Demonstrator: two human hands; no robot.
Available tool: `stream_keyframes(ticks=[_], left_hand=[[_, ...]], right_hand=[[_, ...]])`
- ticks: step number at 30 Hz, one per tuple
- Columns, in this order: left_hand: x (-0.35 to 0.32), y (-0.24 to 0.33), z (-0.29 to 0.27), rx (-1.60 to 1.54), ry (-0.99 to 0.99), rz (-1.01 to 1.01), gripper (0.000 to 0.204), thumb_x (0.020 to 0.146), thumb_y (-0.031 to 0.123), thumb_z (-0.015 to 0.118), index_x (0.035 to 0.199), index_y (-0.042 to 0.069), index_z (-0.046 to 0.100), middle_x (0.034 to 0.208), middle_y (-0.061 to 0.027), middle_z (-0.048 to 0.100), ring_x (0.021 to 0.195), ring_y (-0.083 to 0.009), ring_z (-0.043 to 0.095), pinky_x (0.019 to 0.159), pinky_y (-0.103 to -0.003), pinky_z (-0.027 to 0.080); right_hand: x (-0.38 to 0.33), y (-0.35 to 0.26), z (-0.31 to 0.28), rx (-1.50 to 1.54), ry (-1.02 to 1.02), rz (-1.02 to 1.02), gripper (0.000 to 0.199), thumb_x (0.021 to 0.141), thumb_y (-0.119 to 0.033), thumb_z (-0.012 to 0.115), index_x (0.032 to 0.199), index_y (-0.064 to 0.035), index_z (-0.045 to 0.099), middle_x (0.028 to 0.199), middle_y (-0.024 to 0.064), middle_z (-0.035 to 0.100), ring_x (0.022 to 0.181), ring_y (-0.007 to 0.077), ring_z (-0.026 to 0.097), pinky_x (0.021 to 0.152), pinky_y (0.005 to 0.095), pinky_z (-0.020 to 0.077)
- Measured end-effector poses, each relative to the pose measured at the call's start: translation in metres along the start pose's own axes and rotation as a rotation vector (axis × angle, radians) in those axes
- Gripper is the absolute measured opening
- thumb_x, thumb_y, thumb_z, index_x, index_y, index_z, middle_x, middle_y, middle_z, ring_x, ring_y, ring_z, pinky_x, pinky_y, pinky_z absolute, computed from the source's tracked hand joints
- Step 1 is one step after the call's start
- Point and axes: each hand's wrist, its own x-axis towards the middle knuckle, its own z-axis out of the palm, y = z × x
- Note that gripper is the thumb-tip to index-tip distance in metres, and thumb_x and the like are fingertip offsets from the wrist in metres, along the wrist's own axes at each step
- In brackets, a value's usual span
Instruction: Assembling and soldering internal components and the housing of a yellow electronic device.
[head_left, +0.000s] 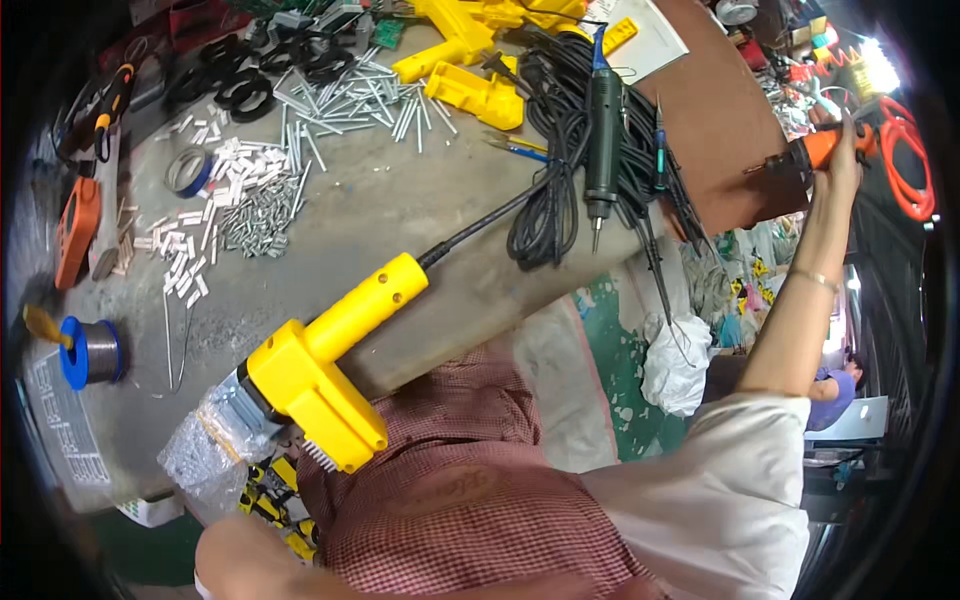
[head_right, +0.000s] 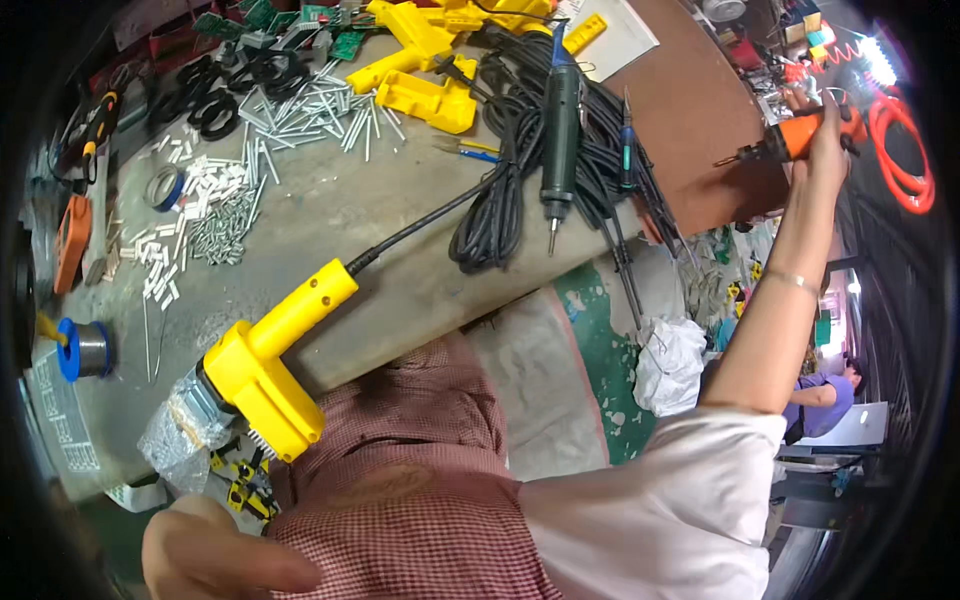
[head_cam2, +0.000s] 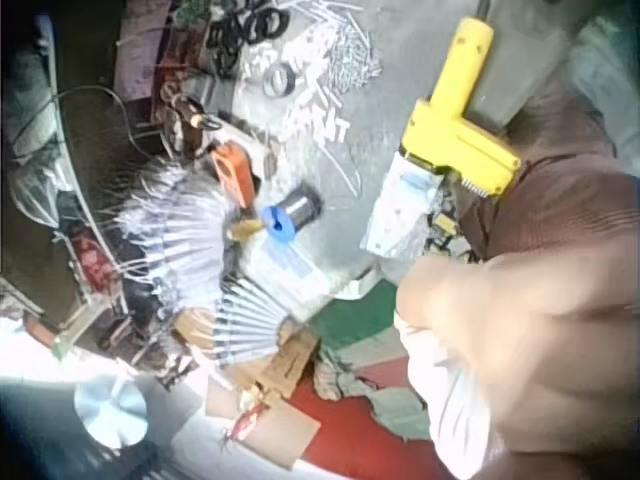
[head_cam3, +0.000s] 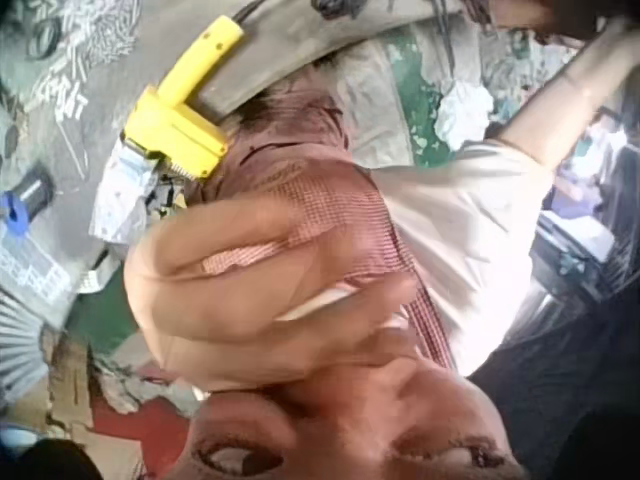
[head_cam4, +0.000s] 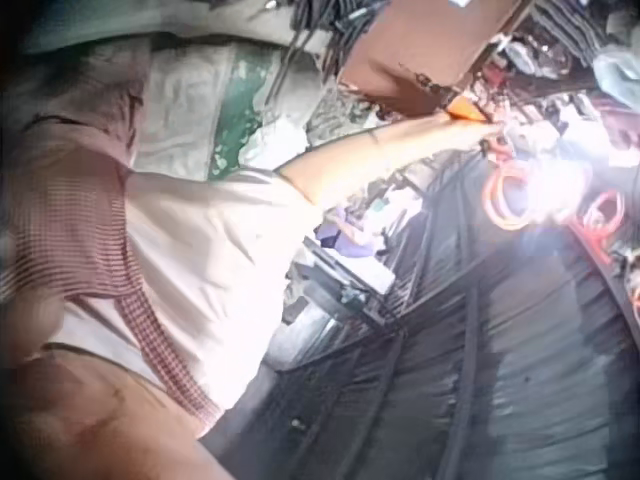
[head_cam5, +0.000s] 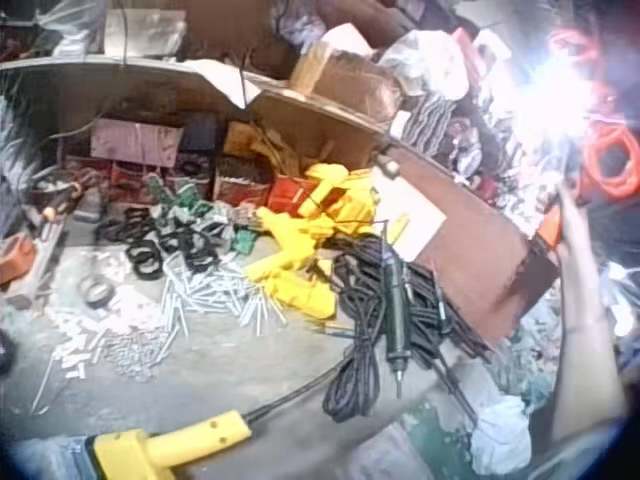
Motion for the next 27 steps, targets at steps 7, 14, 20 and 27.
stream_keyframes(ticks=[7,14,20,27], left_hand=[[-0.009,0.049,0.033,0.084,0.120,-0.207,0.025,0.077,0.016,0.073,0.101,0.009,0.069,0.083,-0.0039,0.060,0.090,-0.0214,0.060,0.080,-0.039,0.056],[0.018,0.013,-0.094,0.234,-0.538,-0.508,0.013,0.079,0.016,0.066,0.084,0.004,0.066,0.082,-0.0112,0.063,0.085,-0.0285,0.064,0.077,-0.042,0.052],[-0.031,0.065,-0.182,0.984,-0.667,-0.843,0.056,0.075,0.032,0.074,0.122,0.004,0.060,0.127,-0.0187,0.056,0.114,-0.0356,0.054,0.101,-0.050,0.040],[-0.078,0.034,-0.189,1.209,-0.761,-0.835,0.098,0.046,0.012,0.087,0.137,0.008,0.050,0.128,-0.0127,0.055,0.116,-0.0353,0.051,0.095,-0.045,0.042]], right_hand=[[0.151,0.139,-0.050,-0.377,-0.140,-0.193,0.060,0.080,-0.049,0.071,0.116,-0.0019,0.063,0.103,0.0131,0.067,0.089,0.0219,0.065,0.077,0.0309,0.0516],[0.075,0.113,-0.029,-1.463,-0.046,-0.144,0.106,0.073,-0.090,0.042,0.130,-0.0018,0.059,0.131,0.0218,0.060,0.125,0.0344,0.056,0.101,0.0490,0.0434],[-0.060,0.053,-0.007,-1.011,-0.105,-0.896,0.045,0.085,-0.027,0.073,0.118,0.0005,0.061,0.115,0.0187,0.065,0.104,0.0329,0.064,0.090,0.0403,0.0491],[-0.206,0.023,0.053,-0.461,-0.960,-0.251,0.018,0.087,-0.014,0.069,0.098,-0.0003,0.070,0.085,0.0096,0.071,0.079,0.0164,0.067,0.076,0.0295,0.0516]])
